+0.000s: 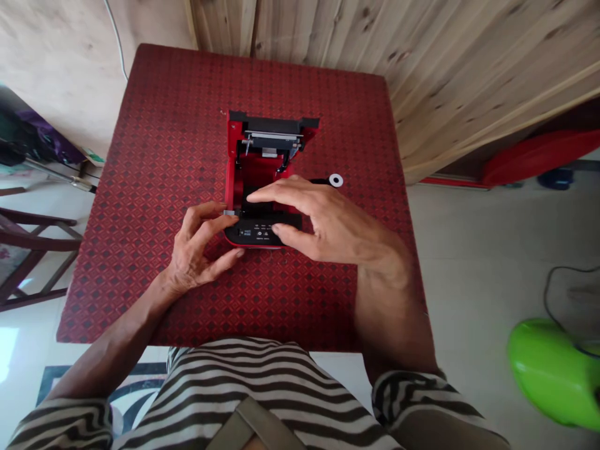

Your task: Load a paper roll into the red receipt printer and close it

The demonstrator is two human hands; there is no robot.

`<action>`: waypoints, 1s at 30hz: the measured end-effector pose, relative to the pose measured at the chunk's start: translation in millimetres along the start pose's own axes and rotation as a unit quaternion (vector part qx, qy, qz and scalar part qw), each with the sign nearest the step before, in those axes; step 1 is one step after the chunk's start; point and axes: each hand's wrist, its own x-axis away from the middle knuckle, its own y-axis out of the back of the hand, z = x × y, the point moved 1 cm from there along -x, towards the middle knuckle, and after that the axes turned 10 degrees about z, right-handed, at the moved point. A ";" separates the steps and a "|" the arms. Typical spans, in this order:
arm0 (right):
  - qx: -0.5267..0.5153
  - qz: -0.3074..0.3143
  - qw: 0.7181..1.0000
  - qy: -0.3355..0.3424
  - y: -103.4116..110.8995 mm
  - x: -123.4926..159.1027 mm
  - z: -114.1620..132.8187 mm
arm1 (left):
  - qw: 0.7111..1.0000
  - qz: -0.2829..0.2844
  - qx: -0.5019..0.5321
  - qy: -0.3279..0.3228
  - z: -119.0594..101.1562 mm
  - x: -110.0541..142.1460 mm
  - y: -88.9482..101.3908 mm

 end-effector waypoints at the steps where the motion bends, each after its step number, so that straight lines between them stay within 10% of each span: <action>1: 0.002 -0.014 1.000 0.002 -2.2 0.8 -0.9 | 1.000 0.003 0.006 0.005 -0.9 -1.1 3.0; 10: 0.071 -0.177 0.982 -0.005 -26.9 -0.3 -7.0 | 0.998 -0.035 -0.054 -0.017 5.4 -76.9 47.5; 16: 0.167 -0.210 0.963 -0.026 -40.6 8.4 6.8 | 0.997 0.066 -0.027 -0.019 39.0 -136.5 35.6; 30: 0.269 -0.235 0.933 -0.039 -60.0 23.4 21.5 | 0.983 0.153 -0.041 -0.097 15.5 -53.4 23.6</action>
